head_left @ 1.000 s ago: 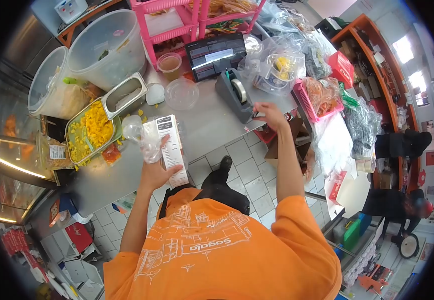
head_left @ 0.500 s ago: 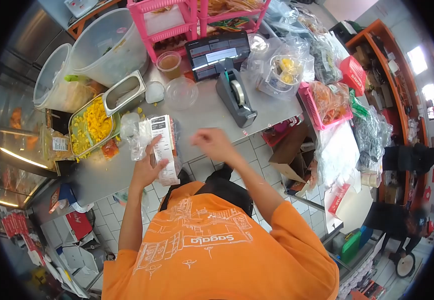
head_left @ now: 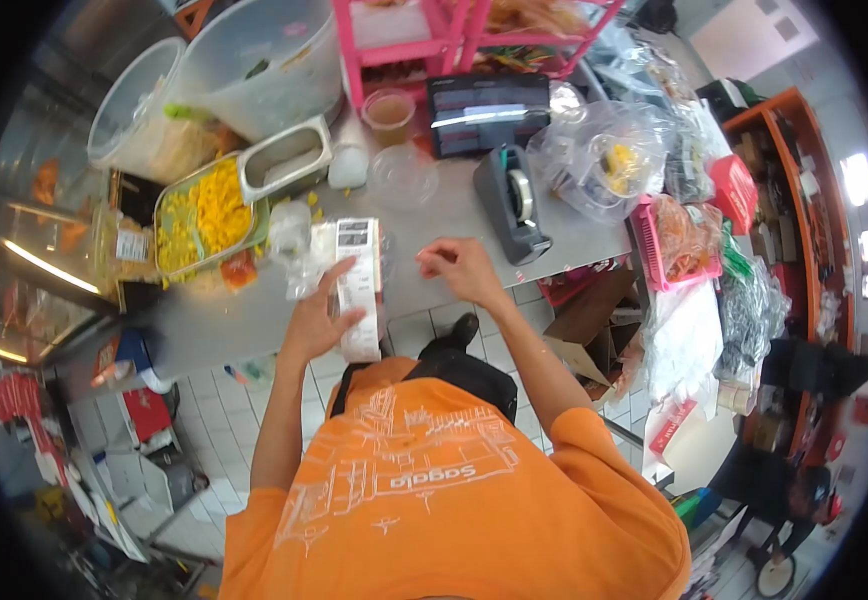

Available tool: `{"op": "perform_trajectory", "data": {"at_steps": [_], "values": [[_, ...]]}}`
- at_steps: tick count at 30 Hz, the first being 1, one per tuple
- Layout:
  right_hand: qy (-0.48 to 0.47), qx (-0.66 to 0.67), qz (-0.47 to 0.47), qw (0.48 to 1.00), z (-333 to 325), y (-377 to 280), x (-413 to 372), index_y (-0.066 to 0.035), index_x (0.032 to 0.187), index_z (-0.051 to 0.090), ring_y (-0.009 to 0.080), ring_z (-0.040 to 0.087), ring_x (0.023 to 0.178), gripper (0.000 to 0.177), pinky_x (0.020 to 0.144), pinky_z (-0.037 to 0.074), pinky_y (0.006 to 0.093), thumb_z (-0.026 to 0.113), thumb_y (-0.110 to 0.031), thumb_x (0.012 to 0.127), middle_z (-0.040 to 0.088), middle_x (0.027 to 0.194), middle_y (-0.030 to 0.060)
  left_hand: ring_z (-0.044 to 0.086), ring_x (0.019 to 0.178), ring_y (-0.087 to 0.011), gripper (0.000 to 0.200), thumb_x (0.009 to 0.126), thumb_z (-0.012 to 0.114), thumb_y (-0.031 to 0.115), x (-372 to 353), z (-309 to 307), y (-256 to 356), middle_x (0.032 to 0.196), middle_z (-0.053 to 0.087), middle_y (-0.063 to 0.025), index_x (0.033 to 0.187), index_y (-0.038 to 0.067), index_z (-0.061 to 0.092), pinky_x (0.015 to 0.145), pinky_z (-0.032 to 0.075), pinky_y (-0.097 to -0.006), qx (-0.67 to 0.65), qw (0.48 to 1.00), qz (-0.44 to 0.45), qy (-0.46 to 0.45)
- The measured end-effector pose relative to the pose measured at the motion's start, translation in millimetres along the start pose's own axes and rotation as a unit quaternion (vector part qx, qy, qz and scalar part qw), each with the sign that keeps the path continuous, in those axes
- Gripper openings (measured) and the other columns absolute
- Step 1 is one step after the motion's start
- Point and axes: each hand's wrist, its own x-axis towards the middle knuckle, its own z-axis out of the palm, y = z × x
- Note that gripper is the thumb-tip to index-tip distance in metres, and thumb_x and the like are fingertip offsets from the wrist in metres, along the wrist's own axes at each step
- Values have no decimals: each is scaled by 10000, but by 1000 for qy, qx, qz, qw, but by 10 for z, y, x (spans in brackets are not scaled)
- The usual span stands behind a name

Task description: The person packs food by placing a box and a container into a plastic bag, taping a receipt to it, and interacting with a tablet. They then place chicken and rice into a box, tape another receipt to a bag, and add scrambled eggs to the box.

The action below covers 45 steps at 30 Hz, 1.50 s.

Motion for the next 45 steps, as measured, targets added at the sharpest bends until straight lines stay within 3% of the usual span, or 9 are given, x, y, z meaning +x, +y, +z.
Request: {"op": "perform_trajectory", "data": {"at_steps": [6,10,13,18,19,25,30,35,45], "values": [[-91,74,-47,992,206,-487,-5,-46,1393,493,97,608,709,537,665,497,265,691,-112,899,655,772,46,581,1190,-422,764,837,729,357,-14,-76,71,1327,595,-188,1490,317,336,1015,463,-449,-5,999,-35,-27],[-83,-73,-35,993,430,-682,152,-61,1383,379,125,611,676,644,636,486,277,743,-187,867,643,768,62,594,1168,-427,775,835,728,375,-12,-81,65,1318,600,-188,1494,321,325,1001,471,-460,-17,998,-53,-34],[89,-267,-143,949,476,-238,297,-68,1294,378,182,627,609,629,594,484,306,773,-234,833,643,709,107,578,1191,-427,790,823,737,371,24,-63,0,1364,565,-188,1496,303,328,1006,467,-460,4,999,-22,-28],[-30,52,68,996,334,392,448,-71,1266,488,217,637,561,406,554,484,359,667,-176,917,639,689,114,533,1264,-401,786,801,759,316,-1,-28,10,1420,521,-172,1481,266,369,1053,437,-435,-30,999,-15,-8],[85,-79,-56,992,303,432,601,-65,1275,524,186,653,619,326,583,490,337,585,-168,972,652,730,86,556,1241,-401,787,800,763,295,8,-15,-8,1407,536,-171,1480,268,367,1049,445,-432,-16,1000,-4,-1],[399,-78,-68,911,-317,914,1799,1,1447,347,292,690,815,590,774,518,393,590,-229,961,699,816,128,581,1213,-399,789,805,768,266,9,-14,75,1337,594,-179,1479,300,360,1024,466,-431,-19,999,-47,-17],[349,-43,3,936,-594,395,1337,-12,1514,219,378,685,838,725,829,503,456,599,-258,948,697,808,161,573,1228,-382,795,804,772,267,22,-19,90,1377,558,-175,1482,297,359,1015,474,-420,-27,998,-50,-15],[533,-163,-40,829,-928,485,1800,-112,1552,136,459,644,915,747,861,476,514,565,-285,966,654,952,290,568,1234,-367,795,806,774,264,24,-12,74,1392,543,-165,1483,288,357,1029,469,-420,-24,998,-57,-23],[547,-177,38,817,-838,604,1882,-196,1542,205,489,589,962,676,864,456,525,541,-355,978,565,1056,336,536,1268,-375,799,806,782,306,23,-3,17,1414,518,-169,1483,283,358,1047,454,-429,-9,995,-90,-33]]}}
